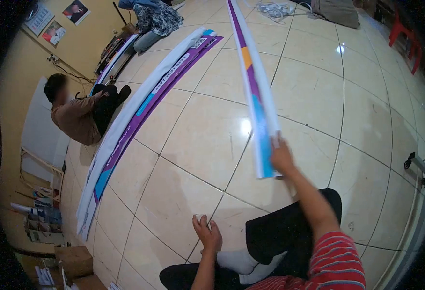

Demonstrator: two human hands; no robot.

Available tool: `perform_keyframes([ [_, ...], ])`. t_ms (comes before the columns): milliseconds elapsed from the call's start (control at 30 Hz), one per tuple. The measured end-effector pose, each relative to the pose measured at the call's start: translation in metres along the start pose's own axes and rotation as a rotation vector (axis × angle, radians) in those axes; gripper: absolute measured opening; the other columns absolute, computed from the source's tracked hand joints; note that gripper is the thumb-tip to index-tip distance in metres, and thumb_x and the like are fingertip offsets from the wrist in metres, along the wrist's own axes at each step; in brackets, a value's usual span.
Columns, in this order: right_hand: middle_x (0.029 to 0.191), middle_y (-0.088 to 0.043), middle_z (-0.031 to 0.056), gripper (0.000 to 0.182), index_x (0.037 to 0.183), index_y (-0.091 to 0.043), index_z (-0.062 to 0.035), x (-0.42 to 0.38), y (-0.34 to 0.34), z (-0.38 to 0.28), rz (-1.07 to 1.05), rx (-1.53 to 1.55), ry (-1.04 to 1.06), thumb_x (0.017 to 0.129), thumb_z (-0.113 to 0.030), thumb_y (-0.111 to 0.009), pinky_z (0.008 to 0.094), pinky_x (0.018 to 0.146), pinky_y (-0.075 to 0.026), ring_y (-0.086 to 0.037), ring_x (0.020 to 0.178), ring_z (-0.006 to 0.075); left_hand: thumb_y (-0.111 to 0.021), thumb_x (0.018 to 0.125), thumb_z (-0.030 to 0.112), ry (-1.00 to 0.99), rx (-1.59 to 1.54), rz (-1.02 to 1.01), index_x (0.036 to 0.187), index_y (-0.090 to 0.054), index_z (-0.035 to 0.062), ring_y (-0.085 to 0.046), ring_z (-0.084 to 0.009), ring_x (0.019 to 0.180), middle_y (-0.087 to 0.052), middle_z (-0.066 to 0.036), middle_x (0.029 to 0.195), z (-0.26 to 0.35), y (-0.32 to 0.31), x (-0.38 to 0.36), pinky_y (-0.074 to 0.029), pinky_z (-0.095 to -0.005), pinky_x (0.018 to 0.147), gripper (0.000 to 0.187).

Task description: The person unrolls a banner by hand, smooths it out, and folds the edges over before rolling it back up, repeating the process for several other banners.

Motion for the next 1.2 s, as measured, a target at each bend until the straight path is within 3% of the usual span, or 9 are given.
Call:
perform_keyframes([
  [267, 0.157, -0.019, 0.0237, 0.078, 0.149, -0.028, -0.0011, -0.148, 0.101, 0.227, -0.034, -0.144, 0.054, 0.076, 0.004, -0.056, 0.0455, 0.113, -0.033, -0.030, 0.138, 0.0473, -0.060, 0.086, 0.019, -0.038, 0.242, 0.012, 0.129, -0.046, -0.0003, -0.025, -0.0471, 0.137, -0.031, -0.030, 0.146, 0.001, -0.020, 0.004, -0.019, -0.0599, 0.110, 0.049],
  [367, 0.154, -0.033, 0.0127, 0.064, 0.146, -0.035, -0.0022, -0.201, 0.083, 0.209, -0.013, -0.295, -0.034, 0.085, -0.006, -0.053, 0.0456, 0.114, -0.032, -0.029, 0.140, 0.0444, -0.059, 0.086, 0.019, -0.021, 0.268, -0.001, 0.129, -0.046, 0.0001, -0.025, -0.0469, 0.137, -0.031, -0.030, 0.146, 0.001, -0.024, 0.003, -0.020, -0.0601, 0.110, 0.049],
  [567, 0.152, -0.033, 0.0196, 0.058, 0.144, -0.039, -0.0049, -0.234, 0.098, 0.163, 0.001, -0.010, 0.197, 0.090, -0.013, -0.058, 0.0532, 0.114, -0.026, -0.029, 0.140, 0.0441, -0.059, 0.085, 0.016, -0.073, 0.289, 0.031, 0.131, -0.044, 0.0012, -0.023, -0.0475, 0.138, -0.029, -0.030, 0.147, 0.001, -0.028, 0.000, -0.018, -0.0602, 0.111, 0.050],
  [633, 0.153, -0.031, 0.0210, 0.056, 0.143, -0.042, -0.0087, -0.260, 0.116, 0.159, 0.177, -0.073, -0.343, 0.090, -0.010, -0.059, 0.0532, 0.114, -0.026, -0.031, 0.138, 0.0474, -0.059, 0.085, 0.015, -0.086, 0.315, 0.058, 0.131, -0.045, 0.0013, -0.021, -0.0479, 0.139, -0.028, -0.030, 0.147, 0.002, -0.029, -0.001, -0.017, -0.0608, 0.111, 0.051],
  [733, 0.154, -0.029, 0.0222, 0.061, 0.144, -0.043, -0.0137, -0.296, 0.080, 0.158, 0.144, -0.064, -0.301, 0.086, 0.000, -0.058, 0.0516, 0.113, -0.027, -0.030, 0.138, 0.0472, -0.058, 0.085, 0.014, -0.063, 0.337, 0.080, 0.132, -0.045, 0.0004, -0.019, -0.0488, 0.140, -0.026, -0.031, 0.148, 0.008, -0.030, 0.014, -0.013, -0.0615, 0.112, 0.051],
  [967, 0.155, -0.025, 0.0233, 0.067, 0.145, -0.041, -0.0131, -0.223, 0.061, 0.158, 0.076, -0.035, -0.187, 0.083, -0.001, -0.062, 0.0539, 0.112, -0.030, -0.029, 0.138, 0.0492, -0.058, 0.088, 0.019, -0.154, 0.393, 0.140, 0.133, -0.045, 0.0035, -0.014, -0.0482, 0.142, -0.022, -0.029, 0.152, -0.001, -0.039, 0.197, -0.012, -0.0611, 0.114, 0.049],
  [1100, 0.153, -0.025, 0.0270, 0.077, 0.142, -0.044, -0.0103, -0.106, 0.063, 0.147, -0.138, 0.142, 0.128, 0.073, -0.020, -0.075, 0.0565, 0.114, -0.025, -0.023, 0.138, 0.0553, -0.057, 0.089, 0.022, -0.284, 0.355, 0.114, 0.139, -0.043, 0.0043, -0.020, -0.0448, 0.142, -0.028, -0.026, 0.151, 0.020, -0.076, 0.320, -0.014, -0.0573, 0.115, 0.054],
  [1167, 0.157, -0.021, 0.0241, 0.079, 0.145, -0.039, -0.0120, -0.027, 0.066, 0.132, -0.459, -0.088, 0.449, 0.074, -0.018, -0.074, 0.0578, 0.114, -0.024, -0.020, 0.140, 0.0545, -0.056, 0.089, 0.025, -0.214, 0.435, -0.023, 0.143, -0.041, 0.0059, -0.023, -0.0418, 0.142, -0.030, -0.024, 0.151, 0.022, -0.082, 0.330, -0.015, -0.0557, 0.116, 0.059],
  [1200, 0.157, -0.021, 0.0213, 0.083, 0.144, -0.043, -0.0177, 0.008, 0.051, 0.147, -0.472, -0.219, 0.540, 0.070, -0.032, -0.080, 0.0620, 0.113, -0.024, -0.019, 0.139, 0.0559, -0.056, 0.089, 0.027, -0.204, 0.385, -0.056, 0.144, -0.040, 0.0064, -0.023, -0.0411, 0.142, -0.029, -0.023, 0.151, 0.021, -0.079, 0.329, -0.015, -0.0561, 0.116, 0.061],
])
Point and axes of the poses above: each hand's wrist, its own x-axis towards the middle knuckle, its own y-axis out of the back of the hand, z = x × y, the point moved 4 cm from there along x, towards the middle knuckle
